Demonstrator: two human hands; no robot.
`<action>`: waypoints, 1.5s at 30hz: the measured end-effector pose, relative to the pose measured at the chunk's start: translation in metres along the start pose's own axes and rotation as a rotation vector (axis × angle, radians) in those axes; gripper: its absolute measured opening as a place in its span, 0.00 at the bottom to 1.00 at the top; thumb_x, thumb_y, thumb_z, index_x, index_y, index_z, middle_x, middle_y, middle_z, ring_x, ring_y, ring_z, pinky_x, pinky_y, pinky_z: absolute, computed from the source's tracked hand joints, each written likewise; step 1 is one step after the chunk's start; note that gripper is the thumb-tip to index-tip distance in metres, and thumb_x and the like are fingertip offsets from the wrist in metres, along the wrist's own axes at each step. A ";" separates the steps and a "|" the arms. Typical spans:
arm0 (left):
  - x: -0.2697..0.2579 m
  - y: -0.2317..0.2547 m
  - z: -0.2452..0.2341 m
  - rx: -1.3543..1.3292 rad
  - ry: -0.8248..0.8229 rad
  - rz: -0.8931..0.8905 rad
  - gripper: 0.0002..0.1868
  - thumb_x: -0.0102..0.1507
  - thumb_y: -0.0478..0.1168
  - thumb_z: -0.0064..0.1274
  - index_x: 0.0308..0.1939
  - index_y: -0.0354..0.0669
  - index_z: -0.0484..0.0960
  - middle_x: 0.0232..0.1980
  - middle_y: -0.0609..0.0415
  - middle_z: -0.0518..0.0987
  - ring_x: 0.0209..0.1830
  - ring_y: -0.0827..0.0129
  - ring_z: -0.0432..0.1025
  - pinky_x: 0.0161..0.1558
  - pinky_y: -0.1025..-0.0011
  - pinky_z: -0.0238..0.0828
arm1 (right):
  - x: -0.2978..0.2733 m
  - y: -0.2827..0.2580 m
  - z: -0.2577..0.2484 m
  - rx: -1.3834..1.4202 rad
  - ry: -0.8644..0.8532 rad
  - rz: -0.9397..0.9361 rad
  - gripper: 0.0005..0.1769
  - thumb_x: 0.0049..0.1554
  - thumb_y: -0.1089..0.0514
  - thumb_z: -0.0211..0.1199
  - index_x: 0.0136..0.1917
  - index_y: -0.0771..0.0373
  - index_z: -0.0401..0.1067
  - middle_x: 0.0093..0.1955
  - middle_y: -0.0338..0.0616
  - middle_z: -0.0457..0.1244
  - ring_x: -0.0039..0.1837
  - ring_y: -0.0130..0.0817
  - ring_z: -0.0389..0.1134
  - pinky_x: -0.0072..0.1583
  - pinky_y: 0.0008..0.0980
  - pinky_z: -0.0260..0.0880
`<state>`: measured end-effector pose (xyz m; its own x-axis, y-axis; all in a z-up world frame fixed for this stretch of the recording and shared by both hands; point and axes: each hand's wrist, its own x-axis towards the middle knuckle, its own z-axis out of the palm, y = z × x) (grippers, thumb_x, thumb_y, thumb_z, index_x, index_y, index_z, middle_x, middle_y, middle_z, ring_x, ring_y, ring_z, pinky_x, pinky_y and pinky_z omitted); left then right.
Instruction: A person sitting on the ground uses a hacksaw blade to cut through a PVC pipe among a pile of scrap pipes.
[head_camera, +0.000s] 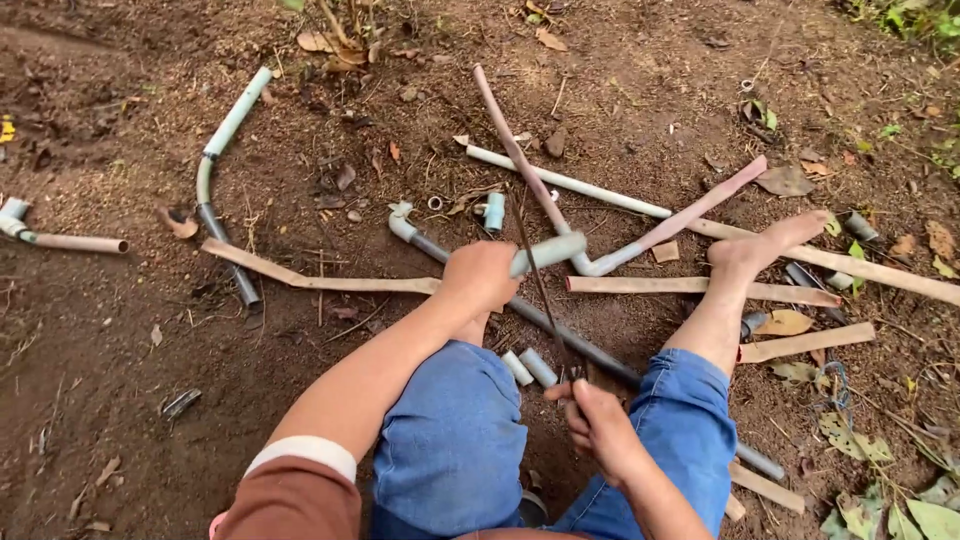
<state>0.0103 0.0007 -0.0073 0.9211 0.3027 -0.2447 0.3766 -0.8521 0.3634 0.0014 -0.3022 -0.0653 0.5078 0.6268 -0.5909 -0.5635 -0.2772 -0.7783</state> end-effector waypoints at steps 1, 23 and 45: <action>0.001 0.000 0.001 -0.003 -0.001 -0.002 0.06 0.67 0.43 0.59 0.43 0.47 0.84 0.37 0.57 0.84 0.33 0.66 0.81 0.38 0.66 0.82 | 0.000 -0.006 0.002 -0.003 0.000 0.003 0.32 0.70 0.43 0.46 0.60 0.73 0.78 0.27 0.34 0.47 0.27 0.24 0.41 0.31 0.27 0.38; -0.004 0.000 -0.008 0.023 -0.024 -0.055 0.15 0.68 0.52 0.60 0.49 0.46 0.84 0.37 0.56 0.84 0.34 0.63 0.81 0.40 0.63 0.81 | -0.051 -0.049 0.011 -0.488 0.127 -0.213 0.23 0.63 0.60 0.57 0.70 0.64 0.74 0.40 0.37 0.64 0.37 0.25 0.55 0.41 0.26 0.54; -0.009 -0.006 0.000 -0.228 -0.040 0.146 0.20 0.64 0.53 0.62 0.52 0.45 0.87 0.44 0.44 0.87 0.51 0.49 0.83 0.51 0.55 0.78 | -0.024 -0.094 0.042 -0.954 0.273 -0.482 0.22 0.65 0.59 0.56 0.72 0.62 0.72 0.34 0.52 0.73 0.41 0.57 0.76 0.44 0.51 0.75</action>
<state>-0.0003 0.0027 -0.0072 0.9644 0.1630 -0.2082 0.2567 -0.7662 0.5891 0.0148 -0.2606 0.0309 0.7320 0.6712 -0.1168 0.4071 -0.5685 -0.7149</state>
